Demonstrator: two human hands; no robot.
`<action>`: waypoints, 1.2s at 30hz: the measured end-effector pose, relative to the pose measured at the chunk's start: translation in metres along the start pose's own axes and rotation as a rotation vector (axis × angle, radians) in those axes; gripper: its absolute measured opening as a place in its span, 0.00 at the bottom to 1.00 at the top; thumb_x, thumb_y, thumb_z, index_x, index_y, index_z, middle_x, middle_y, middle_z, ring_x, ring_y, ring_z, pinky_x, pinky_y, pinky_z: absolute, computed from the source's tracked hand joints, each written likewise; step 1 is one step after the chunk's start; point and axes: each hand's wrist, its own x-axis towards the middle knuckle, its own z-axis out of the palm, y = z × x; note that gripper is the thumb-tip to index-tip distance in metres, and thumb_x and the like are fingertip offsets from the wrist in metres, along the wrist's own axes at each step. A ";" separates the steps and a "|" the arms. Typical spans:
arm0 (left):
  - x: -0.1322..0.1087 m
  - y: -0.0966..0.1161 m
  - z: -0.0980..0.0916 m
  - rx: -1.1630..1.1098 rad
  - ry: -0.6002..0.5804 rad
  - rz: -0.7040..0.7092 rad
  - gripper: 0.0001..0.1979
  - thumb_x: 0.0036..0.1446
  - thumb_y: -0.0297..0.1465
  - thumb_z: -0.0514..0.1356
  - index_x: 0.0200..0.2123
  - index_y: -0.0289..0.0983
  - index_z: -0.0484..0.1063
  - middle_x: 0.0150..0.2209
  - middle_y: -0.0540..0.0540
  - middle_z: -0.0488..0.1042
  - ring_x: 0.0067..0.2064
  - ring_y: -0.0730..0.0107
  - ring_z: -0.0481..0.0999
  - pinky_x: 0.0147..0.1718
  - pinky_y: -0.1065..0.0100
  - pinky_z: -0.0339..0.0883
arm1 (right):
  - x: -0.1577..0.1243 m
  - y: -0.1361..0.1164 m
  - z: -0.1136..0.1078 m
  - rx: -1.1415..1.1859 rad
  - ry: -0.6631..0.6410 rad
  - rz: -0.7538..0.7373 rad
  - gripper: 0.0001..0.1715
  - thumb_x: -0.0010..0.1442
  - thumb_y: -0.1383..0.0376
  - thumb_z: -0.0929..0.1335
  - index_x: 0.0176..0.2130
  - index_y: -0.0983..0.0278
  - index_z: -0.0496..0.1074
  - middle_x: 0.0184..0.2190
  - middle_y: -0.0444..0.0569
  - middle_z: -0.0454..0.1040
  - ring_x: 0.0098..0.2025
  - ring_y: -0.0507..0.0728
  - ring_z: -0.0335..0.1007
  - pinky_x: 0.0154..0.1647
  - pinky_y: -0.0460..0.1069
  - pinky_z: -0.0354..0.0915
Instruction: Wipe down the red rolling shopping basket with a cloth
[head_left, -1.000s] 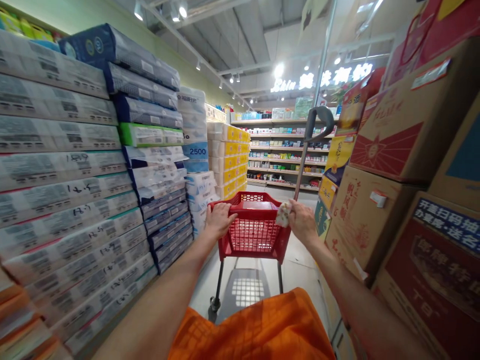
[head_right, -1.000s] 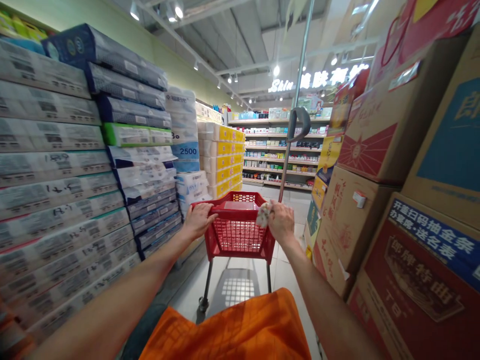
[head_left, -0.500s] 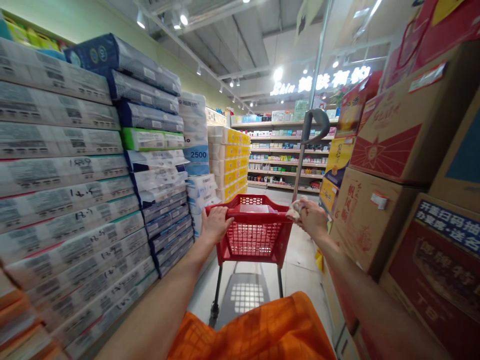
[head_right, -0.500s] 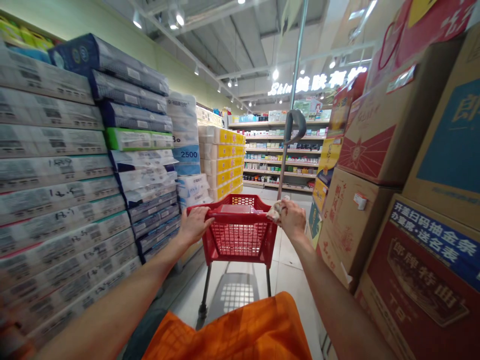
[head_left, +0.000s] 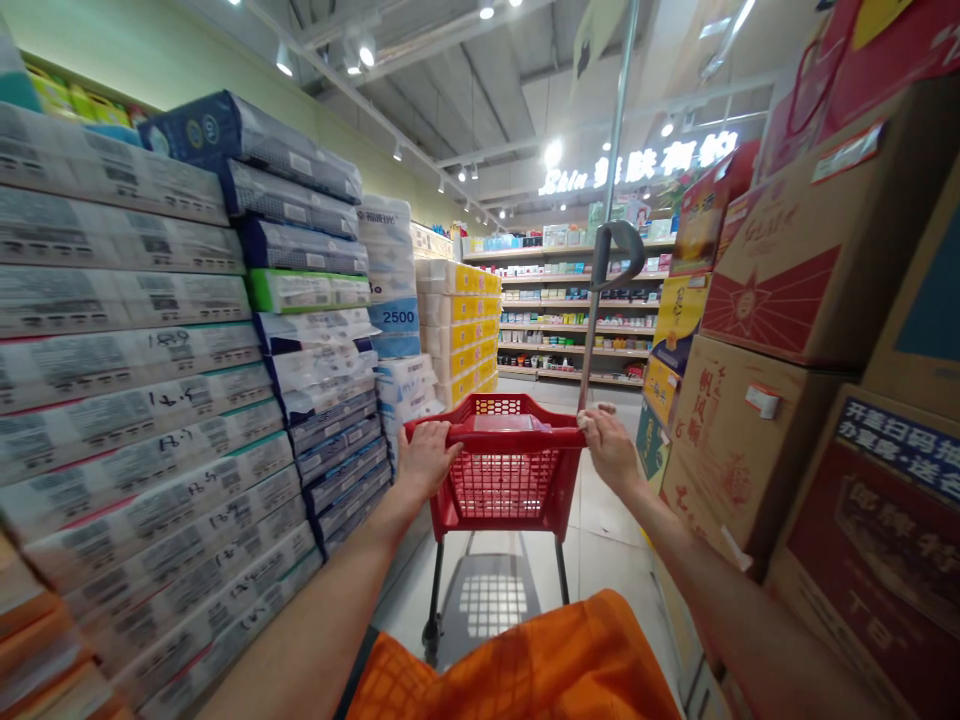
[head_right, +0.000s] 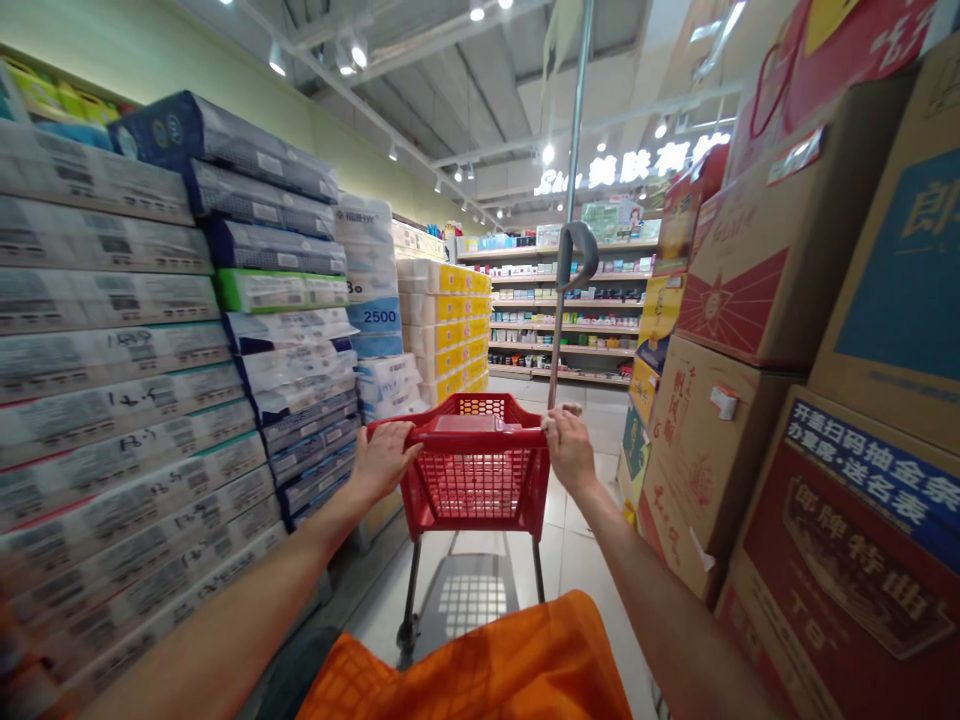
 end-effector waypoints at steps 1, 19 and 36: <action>0.000 0.001 0.000 -0.001 0.001 -0.003 0.18 0.58 0.38 0.49 0.50 0.38 0.63 0.51 0.42 0.67 0.53 0.58 0.63 0.54 0.44 0.46 | -0.003 -0.011 0.006 -0.006 0.016 -0.082 0.21 0.61 0.60 0.55 0.43 0.67 0.70 0.41 0.55 0.72 0.47 0.59 0.64 0.48 0.56 0.59; -0.003 0.011 -0.002 -0.032 0.022 -0.021 0.17 0.58 0.39 0.49 0.48 0.39 0.64 0.50 0.43 0.69 0.53 0.59 0.63 0.54 0.43 0.45 | -0.016 -0.056 0.033 -0.245 0.022 -0.378 0.19 0.61 0.63 0.58 0.48 0.67 0.67 0.46 0.55 0.70 0.49 0.59 0.61 0.52 0.55 0.53; -0.004 0.016 -0.002 -0.019 0.033 -0.016 0.17 0.58 0.40 0.49 0.48 0.41 0.64 0.50 0.43 0.69 0.52 0.58 0.64 0.55 0.43 0.42 | -0.017 -0.057 0.033 -0.198 -0.010 -0.414 0.19 0.61 0.64 0.57 0.49 0.65 0.66 0.49 0.54 0.68 0.51 0.59 0.59 0.53 0.56 0.52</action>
